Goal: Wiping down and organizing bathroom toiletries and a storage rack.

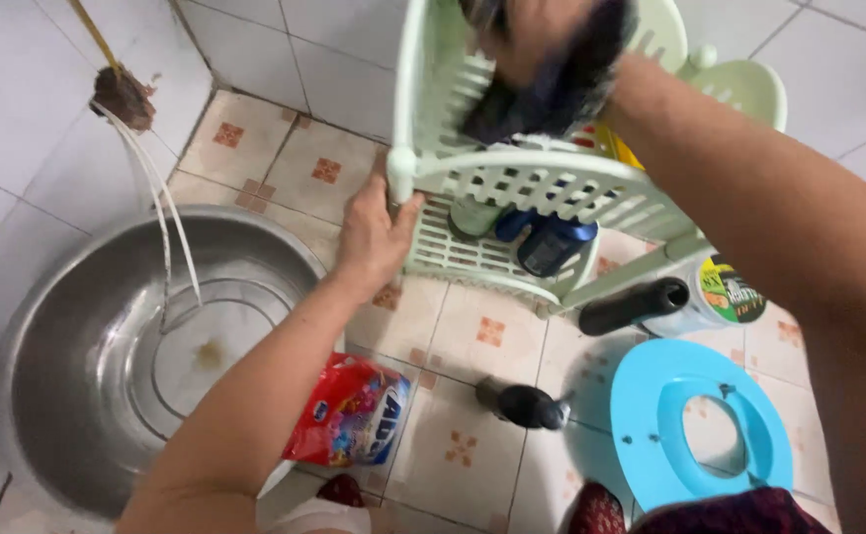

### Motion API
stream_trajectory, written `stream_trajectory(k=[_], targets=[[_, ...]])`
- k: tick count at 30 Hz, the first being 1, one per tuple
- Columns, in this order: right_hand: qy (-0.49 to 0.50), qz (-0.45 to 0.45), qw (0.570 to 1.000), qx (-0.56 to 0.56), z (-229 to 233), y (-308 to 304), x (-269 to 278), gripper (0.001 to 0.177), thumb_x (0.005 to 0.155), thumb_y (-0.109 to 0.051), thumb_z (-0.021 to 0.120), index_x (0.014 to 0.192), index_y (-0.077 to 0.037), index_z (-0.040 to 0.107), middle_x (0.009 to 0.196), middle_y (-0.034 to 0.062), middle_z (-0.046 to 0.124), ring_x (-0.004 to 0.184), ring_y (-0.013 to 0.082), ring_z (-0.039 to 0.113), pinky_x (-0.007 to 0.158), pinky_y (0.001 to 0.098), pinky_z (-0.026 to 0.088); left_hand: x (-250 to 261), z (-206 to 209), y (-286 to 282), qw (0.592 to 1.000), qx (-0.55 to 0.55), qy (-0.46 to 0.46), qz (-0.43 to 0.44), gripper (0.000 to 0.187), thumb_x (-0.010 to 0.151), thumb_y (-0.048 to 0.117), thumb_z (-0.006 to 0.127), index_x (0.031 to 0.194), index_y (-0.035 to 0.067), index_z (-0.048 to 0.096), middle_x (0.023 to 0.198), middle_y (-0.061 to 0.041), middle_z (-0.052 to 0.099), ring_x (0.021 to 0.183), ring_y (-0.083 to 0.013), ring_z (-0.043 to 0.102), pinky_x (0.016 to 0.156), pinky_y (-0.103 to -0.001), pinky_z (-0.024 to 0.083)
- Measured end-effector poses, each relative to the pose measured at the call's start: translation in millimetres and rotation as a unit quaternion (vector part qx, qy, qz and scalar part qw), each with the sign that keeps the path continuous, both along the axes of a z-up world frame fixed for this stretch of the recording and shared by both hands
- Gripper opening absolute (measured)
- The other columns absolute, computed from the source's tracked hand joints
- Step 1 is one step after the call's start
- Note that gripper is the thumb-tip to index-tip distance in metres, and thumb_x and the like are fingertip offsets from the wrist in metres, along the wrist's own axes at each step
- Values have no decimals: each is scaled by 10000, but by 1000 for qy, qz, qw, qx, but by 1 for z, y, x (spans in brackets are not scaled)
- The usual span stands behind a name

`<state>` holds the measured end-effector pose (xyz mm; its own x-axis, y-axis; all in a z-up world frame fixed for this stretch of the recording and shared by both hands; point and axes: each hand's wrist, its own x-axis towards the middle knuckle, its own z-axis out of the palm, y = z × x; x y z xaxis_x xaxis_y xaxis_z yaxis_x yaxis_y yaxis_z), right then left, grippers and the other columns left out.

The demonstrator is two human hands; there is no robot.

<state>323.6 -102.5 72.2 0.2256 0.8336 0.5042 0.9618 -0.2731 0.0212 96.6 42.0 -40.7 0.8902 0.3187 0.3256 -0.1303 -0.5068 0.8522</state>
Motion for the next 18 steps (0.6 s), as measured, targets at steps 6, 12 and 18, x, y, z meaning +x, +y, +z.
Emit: stream_trajectory(k=[6, 12, 18], targets=[[448, -82, 835, -309, 1, -42, -33, 687, 811, -324, 440, 1449, -222, 205, 1562, 67, 148, 1424, 221, 151, 1145, 447, 105, 4, -27, -4, 999, 4, 50, 16, 294, 934, 282, 592, 1054, 29, 503, 820, -138, 566, 665, -268, 552, 507, -376, 473], [335, -131, 891, -278, -17, -117, -33, 450, 668, -194, 762, 1077, -110, 594, 1035, 39, 597, 1027, 235, 585, 913, 351, 428, -1, -13, -1, 997, 20, -65, -23, 478, 925, 216, 598, 1277, -55, 423, 1016, -321, 598, 938, -498, 600, 761, -555, 495], [306, -72, 913, -258, 32, -43, -79, 319, 736, -72, 717, 1038, 2, 648, 843, 218, 671, 838, 406, 668, 796, 475, 485, 7, -33, 7, 997, 37, -62, -30, 546, 922, 229, 607, 1335, -55, 391, 1018, -318, 603, 929, -481, 612, 761, -541, 519]])
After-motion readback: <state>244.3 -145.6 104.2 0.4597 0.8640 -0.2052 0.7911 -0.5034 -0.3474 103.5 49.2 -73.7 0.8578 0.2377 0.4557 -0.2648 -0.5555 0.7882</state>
